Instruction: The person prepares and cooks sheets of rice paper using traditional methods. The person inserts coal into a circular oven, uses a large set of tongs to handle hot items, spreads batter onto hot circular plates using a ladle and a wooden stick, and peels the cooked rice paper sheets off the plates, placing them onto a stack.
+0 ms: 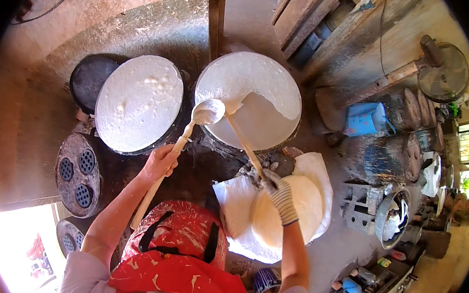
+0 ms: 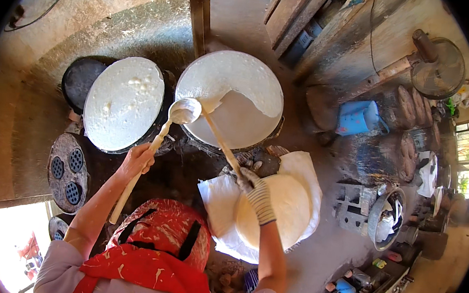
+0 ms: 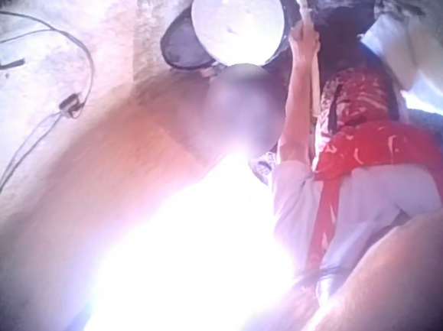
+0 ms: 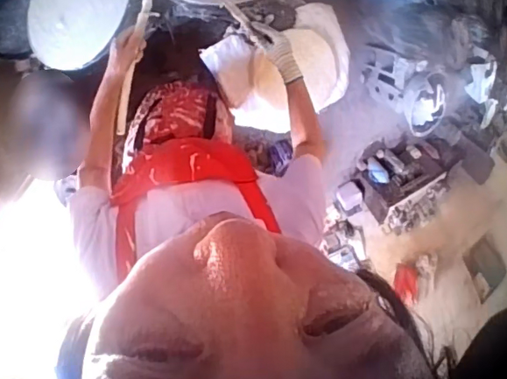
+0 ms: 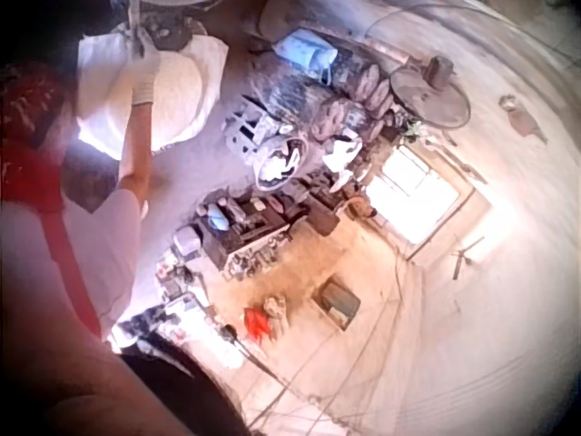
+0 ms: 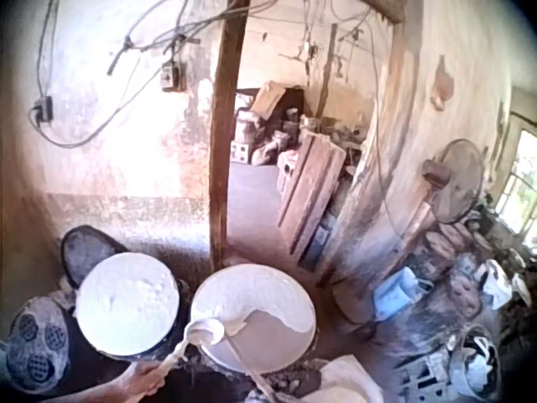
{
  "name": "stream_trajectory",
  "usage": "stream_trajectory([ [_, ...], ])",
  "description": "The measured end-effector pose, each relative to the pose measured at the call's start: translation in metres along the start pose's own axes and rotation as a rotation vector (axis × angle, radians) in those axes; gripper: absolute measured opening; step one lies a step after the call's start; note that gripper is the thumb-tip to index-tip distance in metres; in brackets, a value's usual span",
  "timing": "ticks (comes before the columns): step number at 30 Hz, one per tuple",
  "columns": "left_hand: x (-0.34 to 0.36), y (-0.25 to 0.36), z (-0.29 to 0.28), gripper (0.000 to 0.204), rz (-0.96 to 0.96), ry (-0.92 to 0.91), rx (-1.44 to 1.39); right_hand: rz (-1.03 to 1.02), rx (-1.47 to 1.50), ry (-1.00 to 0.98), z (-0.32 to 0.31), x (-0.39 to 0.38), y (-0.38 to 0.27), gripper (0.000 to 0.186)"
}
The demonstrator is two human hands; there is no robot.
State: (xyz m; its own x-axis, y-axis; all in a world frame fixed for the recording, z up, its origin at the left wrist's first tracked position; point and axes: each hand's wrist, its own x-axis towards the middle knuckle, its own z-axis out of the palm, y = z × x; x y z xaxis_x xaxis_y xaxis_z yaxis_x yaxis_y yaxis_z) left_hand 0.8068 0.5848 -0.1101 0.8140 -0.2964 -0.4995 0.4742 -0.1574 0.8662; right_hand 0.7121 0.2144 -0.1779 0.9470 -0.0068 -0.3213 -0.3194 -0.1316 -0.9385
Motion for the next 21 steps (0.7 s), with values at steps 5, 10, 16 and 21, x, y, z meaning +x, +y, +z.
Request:
stream_trajectory([
  [5, -0.025, 0.033, -0.004, 0.039, 0.232, -0.102, -0.443, -0.105, -0.033, 0.392, 0.106, -0.039, -0.053, 0.039],
  [10, -0.029, 0.064, -0.015, 0.05, 0.154, -0.102, -0.673, -0.012, 0.636, 0.326, 0.259, 0.041, -0.054, 0.037],
  [16, -0.06, 0.016, -0.044, 0.044, 0.049, -0.109, -0.652, 0.145, 0.701, 0.415, 0.324, 0.094, -0.017, 0.037],
  [21, -0.073, -0.02, -0.07, 0.04, 0.029, -0.09, -0.702, 0.251, 0.766, 0.414, 0.304, 0.028, 0.015, 0.051],
])
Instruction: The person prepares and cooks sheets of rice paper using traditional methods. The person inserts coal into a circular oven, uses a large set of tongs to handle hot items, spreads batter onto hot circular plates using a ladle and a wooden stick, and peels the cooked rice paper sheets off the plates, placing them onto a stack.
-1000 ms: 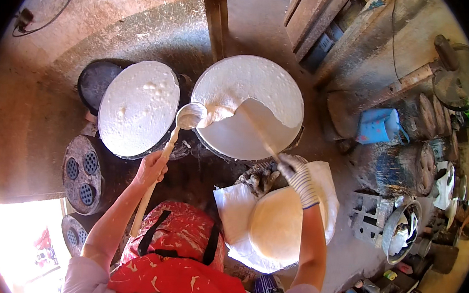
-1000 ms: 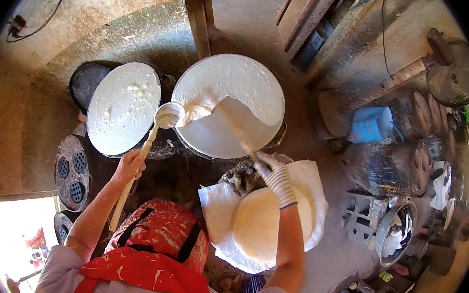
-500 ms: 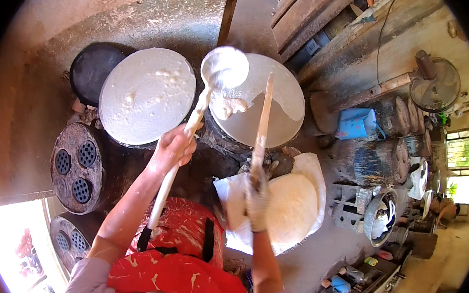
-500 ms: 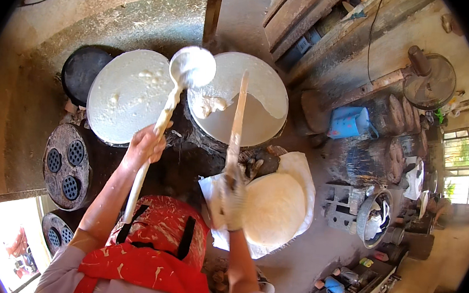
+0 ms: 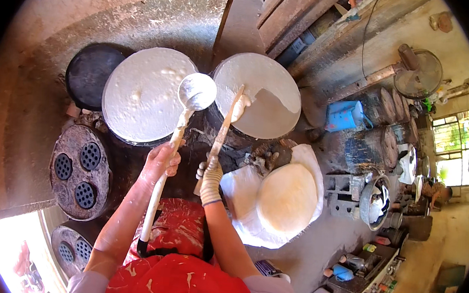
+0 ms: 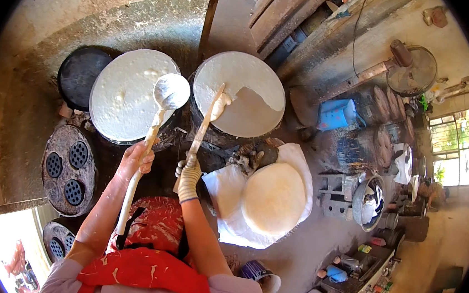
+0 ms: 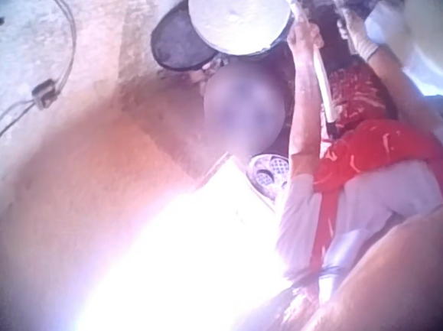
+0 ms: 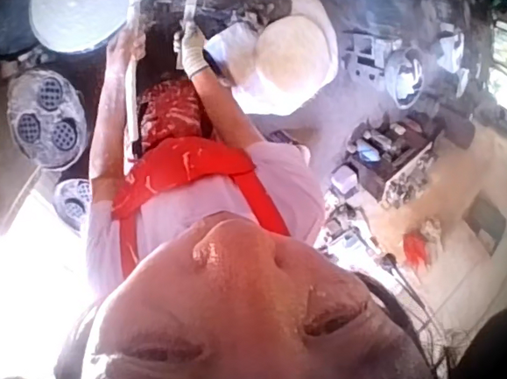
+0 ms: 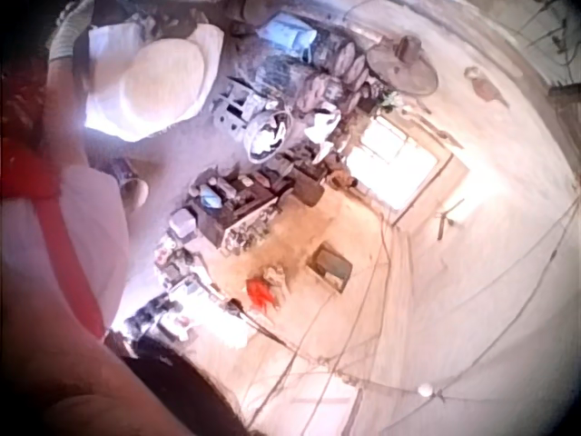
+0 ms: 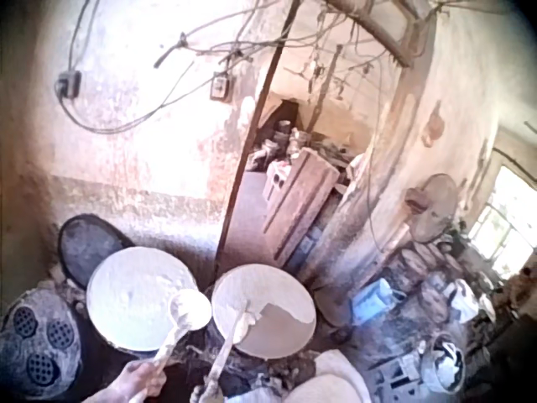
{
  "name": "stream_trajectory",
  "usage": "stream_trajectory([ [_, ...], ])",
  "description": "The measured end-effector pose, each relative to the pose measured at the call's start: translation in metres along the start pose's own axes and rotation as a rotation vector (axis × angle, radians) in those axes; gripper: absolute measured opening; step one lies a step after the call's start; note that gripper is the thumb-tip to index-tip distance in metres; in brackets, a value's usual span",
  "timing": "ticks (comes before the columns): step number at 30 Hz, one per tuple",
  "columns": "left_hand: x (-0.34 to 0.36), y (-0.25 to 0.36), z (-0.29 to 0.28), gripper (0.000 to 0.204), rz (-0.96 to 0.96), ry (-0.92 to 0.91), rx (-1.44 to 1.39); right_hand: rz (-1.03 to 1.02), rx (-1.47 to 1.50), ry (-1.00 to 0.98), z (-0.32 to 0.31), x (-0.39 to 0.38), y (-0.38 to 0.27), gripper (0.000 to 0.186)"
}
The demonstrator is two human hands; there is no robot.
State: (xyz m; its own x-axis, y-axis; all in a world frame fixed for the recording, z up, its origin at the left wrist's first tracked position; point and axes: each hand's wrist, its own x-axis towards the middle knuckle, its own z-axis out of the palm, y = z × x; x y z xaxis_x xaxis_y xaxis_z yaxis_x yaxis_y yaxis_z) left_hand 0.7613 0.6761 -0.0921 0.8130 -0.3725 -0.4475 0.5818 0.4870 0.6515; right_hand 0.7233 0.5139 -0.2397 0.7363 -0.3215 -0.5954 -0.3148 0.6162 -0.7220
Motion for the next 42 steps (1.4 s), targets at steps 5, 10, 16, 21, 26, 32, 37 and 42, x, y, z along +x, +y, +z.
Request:
stream_trajectory([
  [5, -0.014, -0.001, -0.011, 0.04, -0.037, 0.022, 0.061, 0.05, 0.022, 0.01, -0.065, -0.038, -0.023, 0.055],
  [10, -0.018, -0.016, -0.017, 0.042, -0.052, -0.013, 0.032, -0.103, -0.155, 0.051, -0.037, -0.042, -0.061, 0.05],
  [16, -0.022, -0.023, -0.013, 0.042, -0.044, -0.005, 0.081, 0.072, -0.282, -0.065, -0.036, 0.001, -0.041, 0.057],
  [21, -0.02, -0.034, -0.01, 0.044, -0.062, 0.056, 0.063, 0.013, -0.195, 0.195, -0.111, -0.016, -0.076, 0.045],
  [26, -0.015, -0.05, 0.009, 0.044, -0.074, 0.081, 0.093, 0.139, -0.435, 0.142, -0.169, -0.006, -0.142, 0.045],
  [32, -0.01, -0.059, 0.044, 0.046, -0.089, 0.092, 0.134, -0.173, -0.718, 0.049, -0.157, -0.004, -0.134, 0.039],
  [37, -0.007, -0.069, 0.063, 0.045, -0.118, 0.113, 0.129, -0.163, -0.708, -0.156, -0.146, -0.007, -0.139, 0.044],
  [42, 0.007, -0.077, 0.085, 0.044, -0.132, 0.13, 0.136, -0.125, -0.884, -0.167, -0.194, 0.021, -0.108, 0.051],
])
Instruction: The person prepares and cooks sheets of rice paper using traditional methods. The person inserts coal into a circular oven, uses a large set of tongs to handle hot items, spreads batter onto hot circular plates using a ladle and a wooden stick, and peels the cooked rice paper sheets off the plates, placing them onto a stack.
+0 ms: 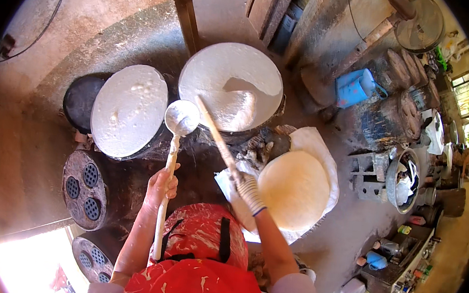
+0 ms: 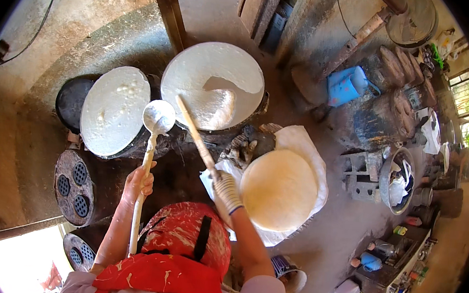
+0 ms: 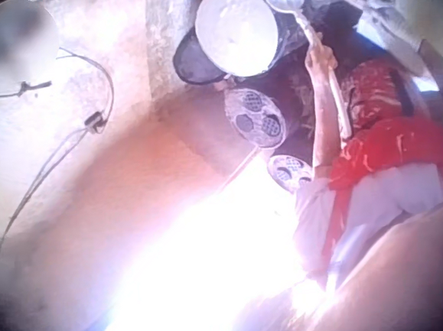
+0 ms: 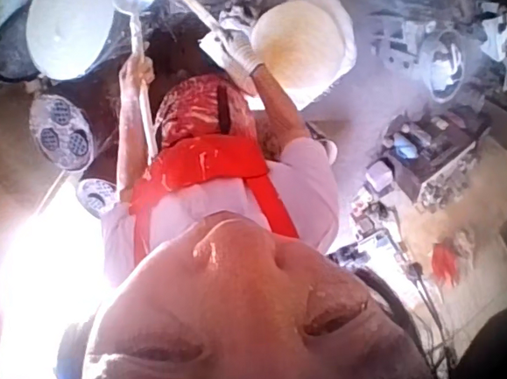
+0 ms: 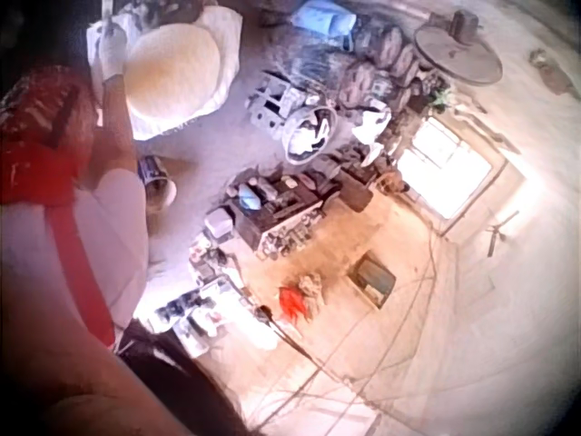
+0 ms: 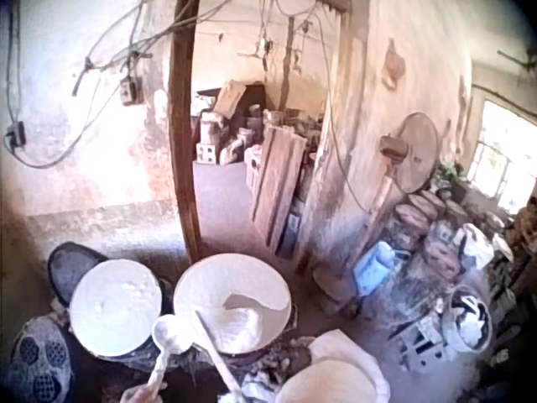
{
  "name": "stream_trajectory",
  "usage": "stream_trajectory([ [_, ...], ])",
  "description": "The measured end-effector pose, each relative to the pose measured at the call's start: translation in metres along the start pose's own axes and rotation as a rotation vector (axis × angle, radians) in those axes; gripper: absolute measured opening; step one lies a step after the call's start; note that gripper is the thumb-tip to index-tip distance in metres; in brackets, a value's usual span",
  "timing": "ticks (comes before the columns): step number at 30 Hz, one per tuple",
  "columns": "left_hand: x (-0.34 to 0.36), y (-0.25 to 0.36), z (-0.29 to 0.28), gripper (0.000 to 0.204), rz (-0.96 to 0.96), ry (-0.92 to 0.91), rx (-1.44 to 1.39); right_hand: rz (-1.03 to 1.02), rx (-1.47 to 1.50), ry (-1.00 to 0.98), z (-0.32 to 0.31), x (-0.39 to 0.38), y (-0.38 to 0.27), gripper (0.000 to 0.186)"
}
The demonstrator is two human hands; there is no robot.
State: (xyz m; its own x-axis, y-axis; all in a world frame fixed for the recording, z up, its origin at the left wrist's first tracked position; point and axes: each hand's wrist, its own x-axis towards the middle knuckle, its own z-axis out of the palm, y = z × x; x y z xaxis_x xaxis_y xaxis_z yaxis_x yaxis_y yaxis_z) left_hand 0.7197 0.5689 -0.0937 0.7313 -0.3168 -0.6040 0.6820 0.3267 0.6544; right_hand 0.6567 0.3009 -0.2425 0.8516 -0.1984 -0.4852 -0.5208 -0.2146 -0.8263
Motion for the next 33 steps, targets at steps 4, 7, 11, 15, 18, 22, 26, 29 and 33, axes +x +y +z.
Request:
stream_trajectory([
  [4, 0.002, -0.005, 0.008, 0.044, -0.014, 0.034, -0.013, 0.137, -0.069, 0.098, -0.078, 0.011, -0.023, 0.061],
  [7, 0.005, -0.008, 0.018, 0.044, -0.01, 0.041, -0.007, 0.221, -0.081, 0.083, -0.127, 0.03, -0.044, 0.062],
  [11, 0.005, -0.013, 0.025, 0.045, -0.003, 0.037, -0.011, 0.179, -0.111, 0.061, -0.171, 0.058, -0.048, 0.063],
  [15, 0.005, -0.016, 0.034, 0.045, 0.003, 0.05, -0.025, 0.106, 0.004, -0.007, -0.137, 0.035, -0.042, 0.047],
  [18, 0.002, -0.015, 0.045, 0.041, 0.007, 0.076, -0.03, 0.128, 0.063, -0.089, -0.147, 0.049, -0.014, 0.038],
  [22, -0.001, -0.016, 0.048, 0.045, 0.015, 0.094, -0.03, -0.138, -0.137, -0.071, -0.099, 0.017, -0.009, 0.031],
  [26, 0.0, -0.02, 0.052, 0.044, 0.022, 0.102, -0.036, -0.296, -0.315, -0.037, -0.111, 0.022, 0.019, 0.04],
  [29, 0.002, -0.022, 0.054, 0.043, 0.023, 0.089, -0.066, 0.052, -0.163, -0.086, -0.168, 0.037, -0.006, 0.042],
  [33, 0.002, -0.023, 0.063, 0.041, 0.006, 0.099, -0.076, 0.062, -0.13, -0.025, -0.227, 0.088, -0.021, 0.041],
])
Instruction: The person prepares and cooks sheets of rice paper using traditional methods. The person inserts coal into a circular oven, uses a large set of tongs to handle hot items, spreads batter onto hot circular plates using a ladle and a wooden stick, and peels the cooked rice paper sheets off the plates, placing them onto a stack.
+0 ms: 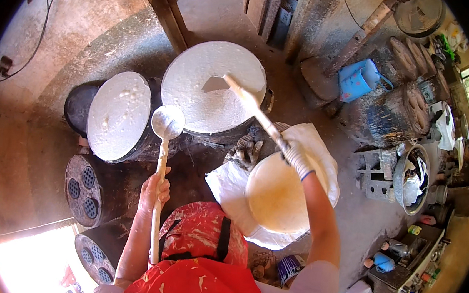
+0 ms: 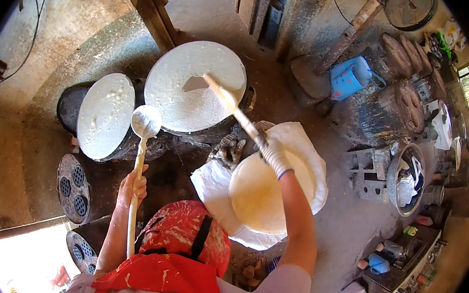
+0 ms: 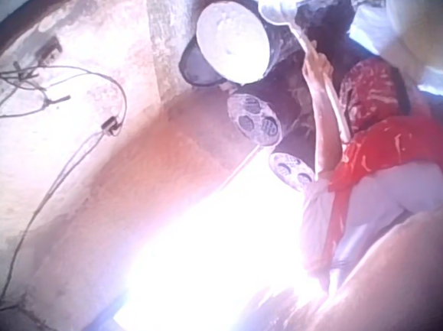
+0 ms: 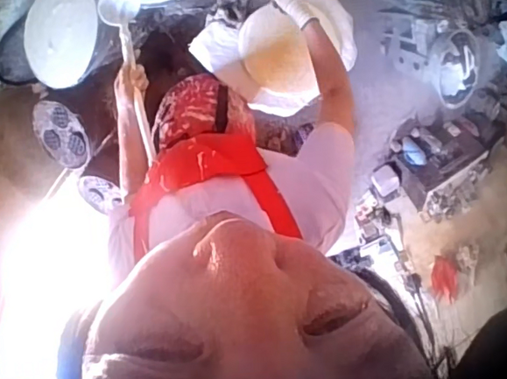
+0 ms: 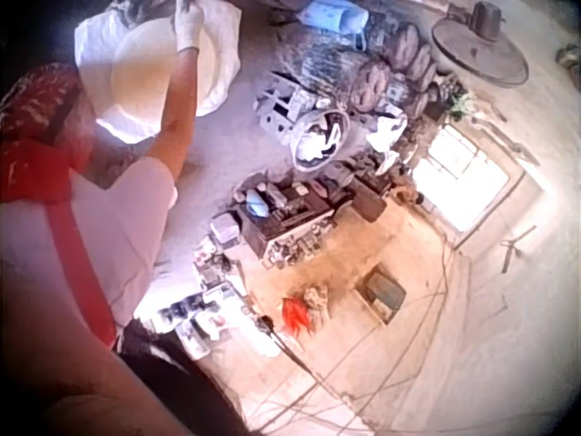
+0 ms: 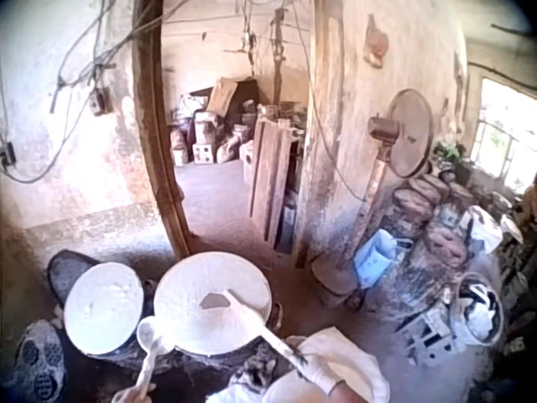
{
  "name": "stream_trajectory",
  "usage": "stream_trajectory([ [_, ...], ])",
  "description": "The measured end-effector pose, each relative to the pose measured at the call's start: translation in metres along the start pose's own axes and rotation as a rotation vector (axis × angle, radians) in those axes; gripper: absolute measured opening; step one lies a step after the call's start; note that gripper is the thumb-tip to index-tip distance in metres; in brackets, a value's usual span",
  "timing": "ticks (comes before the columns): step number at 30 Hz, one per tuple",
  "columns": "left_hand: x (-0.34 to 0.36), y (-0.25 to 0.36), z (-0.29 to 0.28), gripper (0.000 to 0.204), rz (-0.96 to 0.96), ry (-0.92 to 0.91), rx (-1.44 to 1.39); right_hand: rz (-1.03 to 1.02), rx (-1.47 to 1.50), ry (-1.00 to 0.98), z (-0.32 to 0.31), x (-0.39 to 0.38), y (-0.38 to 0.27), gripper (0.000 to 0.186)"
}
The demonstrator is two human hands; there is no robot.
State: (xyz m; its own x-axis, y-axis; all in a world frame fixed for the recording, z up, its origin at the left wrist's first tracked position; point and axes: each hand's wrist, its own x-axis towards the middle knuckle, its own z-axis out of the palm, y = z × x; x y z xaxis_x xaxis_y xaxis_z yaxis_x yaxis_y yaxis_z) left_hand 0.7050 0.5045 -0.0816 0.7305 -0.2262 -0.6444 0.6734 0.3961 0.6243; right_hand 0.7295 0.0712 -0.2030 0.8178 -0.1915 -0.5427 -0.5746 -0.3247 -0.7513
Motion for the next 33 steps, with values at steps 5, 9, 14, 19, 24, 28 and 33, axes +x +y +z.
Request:
stream_trajectory([
  [5, -0.002, -0.003, 0.002, 0.044, -0.002, 0.011, 0.015, -0.089, -0.11, 0.024, -0.003, 0.002, -0.039, 0.039],
  [9, 0.003, -0.004, 0.006, 0.045, -0.033, -0.017, 0.04, 0.081, 0.108, -0.108, -0.001, 0.003, 0.005, 0.031],
  [14, 0.006, -0.008, 0.008, 0.045, -0.049, -0.016, 0.015, 0.032, -0.011, -0.142, 0.015, -0.037, -0.015, 0.047],
  [19, 0.008, -0.009, 0.013, 0.048, -0.043, -0.05, 0.032, 0.103, 0.028, -0.116, -0.002, -0.001, -0.004, 0.053],
  [24, 0.008, -0.009, 0.021, 0.049, -0.043, -0.079, 0.015, -0.003, -0.049, 0.056, -0.007, 0.07, -0.059, 0.064],
  [28, 0.007, -0.008, 0.032, 0.05, -0.046, -0.1, 0.031, -0.408, -0.582, 0.314, 0.0, 0.094, -0.117, 0.053],
  [33, -0.002, -0.006, 0.028, 0.049, -0.021, -0.111, -0.012, -0.703, -0.439, 0.484, 0.015, 0.028, -0.112, 0.037],
])
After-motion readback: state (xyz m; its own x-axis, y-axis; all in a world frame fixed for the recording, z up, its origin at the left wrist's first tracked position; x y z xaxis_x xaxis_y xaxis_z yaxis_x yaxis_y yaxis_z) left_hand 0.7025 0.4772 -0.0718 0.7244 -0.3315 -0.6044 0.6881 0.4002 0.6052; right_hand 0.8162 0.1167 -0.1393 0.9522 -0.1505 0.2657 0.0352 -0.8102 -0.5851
